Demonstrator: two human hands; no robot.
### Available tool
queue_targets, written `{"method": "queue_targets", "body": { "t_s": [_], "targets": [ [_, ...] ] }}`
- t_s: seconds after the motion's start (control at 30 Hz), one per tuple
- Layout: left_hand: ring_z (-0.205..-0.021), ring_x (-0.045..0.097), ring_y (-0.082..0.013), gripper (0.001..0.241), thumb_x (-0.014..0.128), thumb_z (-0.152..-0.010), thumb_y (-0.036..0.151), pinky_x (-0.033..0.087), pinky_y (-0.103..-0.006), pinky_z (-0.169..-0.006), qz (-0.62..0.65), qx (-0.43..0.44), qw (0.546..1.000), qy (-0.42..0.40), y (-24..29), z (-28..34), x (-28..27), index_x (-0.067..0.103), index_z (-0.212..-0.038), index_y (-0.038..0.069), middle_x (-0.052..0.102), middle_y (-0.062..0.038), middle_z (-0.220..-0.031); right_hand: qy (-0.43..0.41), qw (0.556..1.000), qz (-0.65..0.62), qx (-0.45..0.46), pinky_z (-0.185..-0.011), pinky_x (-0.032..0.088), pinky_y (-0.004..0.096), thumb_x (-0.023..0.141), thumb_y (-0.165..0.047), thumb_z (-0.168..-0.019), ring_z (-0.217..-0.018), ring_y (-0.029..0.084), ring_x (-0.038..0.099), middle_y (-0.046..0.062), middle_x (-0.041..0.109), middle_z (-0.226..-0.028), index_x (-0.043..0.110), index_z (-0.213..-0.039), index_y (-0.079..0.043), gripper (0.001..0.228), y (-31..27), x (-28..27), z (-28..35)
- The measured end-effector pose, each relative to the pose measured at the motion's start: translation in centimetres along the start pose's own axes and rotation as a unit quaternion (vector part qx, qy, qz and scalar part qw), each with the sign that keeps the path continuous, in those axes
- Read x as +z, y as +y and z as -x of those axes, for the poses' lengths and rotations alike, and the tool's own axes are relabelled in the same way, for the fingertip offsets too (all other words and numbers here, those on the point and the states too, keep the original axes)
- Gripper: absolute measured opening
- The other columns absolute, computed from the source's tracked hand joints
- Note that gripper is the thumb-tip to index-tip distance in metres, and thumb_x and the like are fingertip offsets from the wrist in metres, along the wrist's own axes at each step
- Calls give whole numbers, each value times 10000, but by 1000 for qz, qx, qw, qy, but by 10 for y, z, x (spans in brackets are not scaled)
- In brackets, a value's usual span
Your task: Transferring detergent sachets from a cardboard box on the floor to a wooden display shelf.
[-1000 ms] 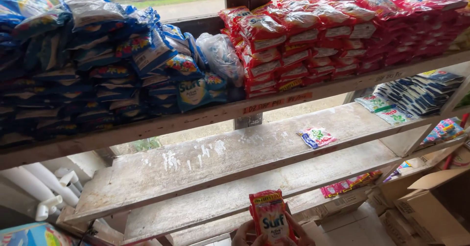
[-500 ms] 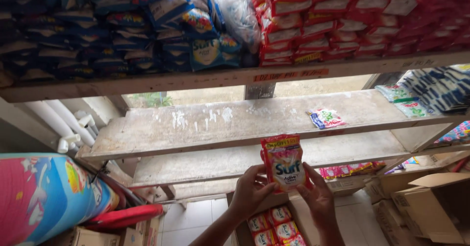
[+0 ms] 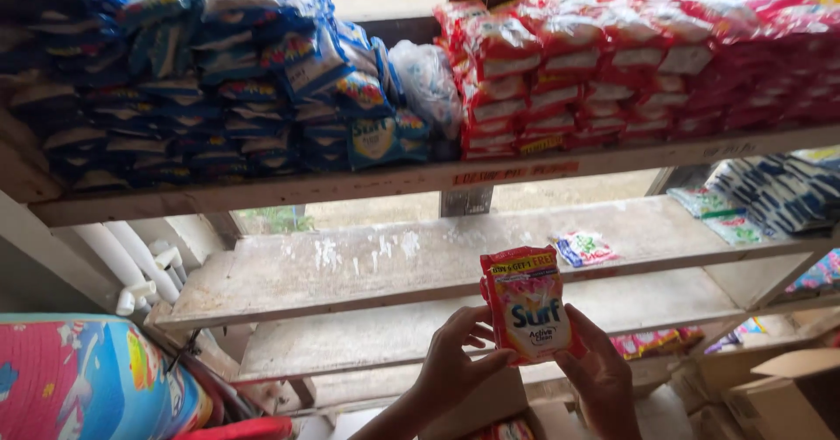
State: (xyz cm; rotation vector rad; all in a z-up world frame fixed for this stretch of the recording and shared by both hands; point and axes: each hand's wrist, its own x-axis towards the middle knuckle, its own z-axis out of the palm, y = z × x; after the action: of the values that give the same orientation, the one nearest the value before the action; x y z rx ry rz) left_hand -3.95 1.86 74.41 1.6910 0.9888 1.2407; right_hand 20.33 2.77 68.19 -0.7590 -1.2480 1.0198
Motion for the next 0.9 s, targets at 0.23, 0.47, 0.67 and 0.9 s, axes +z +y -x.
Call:
{"method": "queue_targets", "body": {
  "t_s": [0.23, 0.47, 0.67, 0.9],
  "targets": [
    [-1033, 702, -168, 701, 871, -793, 281, 584, -328, -828, -84, 110, 990, 14, 90, -74, -37, 565, -1385, 63, 617, -93, -1272, 28, 988, 144, -55, -1063, 497, 389, 714, -67, -873, -1282, 233, 608, 151, 636, -1411, 518, -1480, 2, 642, -85, 27, -108],
    [-920, 741, -152, 540, 857, -810, 258, 617, -282, -757, -30, 179, 980, 79, 97, -263, -92, 652, -1263, 48, 731, -56, -1088, -31, 978, 135, -156, -876, 531, 340, 696, -148, -939, -1207, 192, 631, 109, 670, -1322, 551, -1441, -42, 534, -166, 73, -283],
    [-851, 686, -159, 431, 794, -859, 367, 584, -347, -714, 66, 24, 996, 64, 128, -396, -152, 718, -1167, 74, 735, -77, -992, -24, 964, 210, -164, -842, 529, 297, 695, -225, -982, -1076, 145, 653, 114, 727, -1227, 632, -1374, -37, 439, -172, 109, -439],
    [-878, 711, -186, 350, 759, -879, 248, 614, -342, -742, 101, 7, 989, 106, 74, -502, -176, 726, -1189, 90, 756, -91, -1032, 3, 954, 271, -127, -762, 585, 302, 707, -163, -964, -885, 153, 717, 110, 772, -1085, 680, -1286, -29, 350, -133, 129, -560]
  ]
}}
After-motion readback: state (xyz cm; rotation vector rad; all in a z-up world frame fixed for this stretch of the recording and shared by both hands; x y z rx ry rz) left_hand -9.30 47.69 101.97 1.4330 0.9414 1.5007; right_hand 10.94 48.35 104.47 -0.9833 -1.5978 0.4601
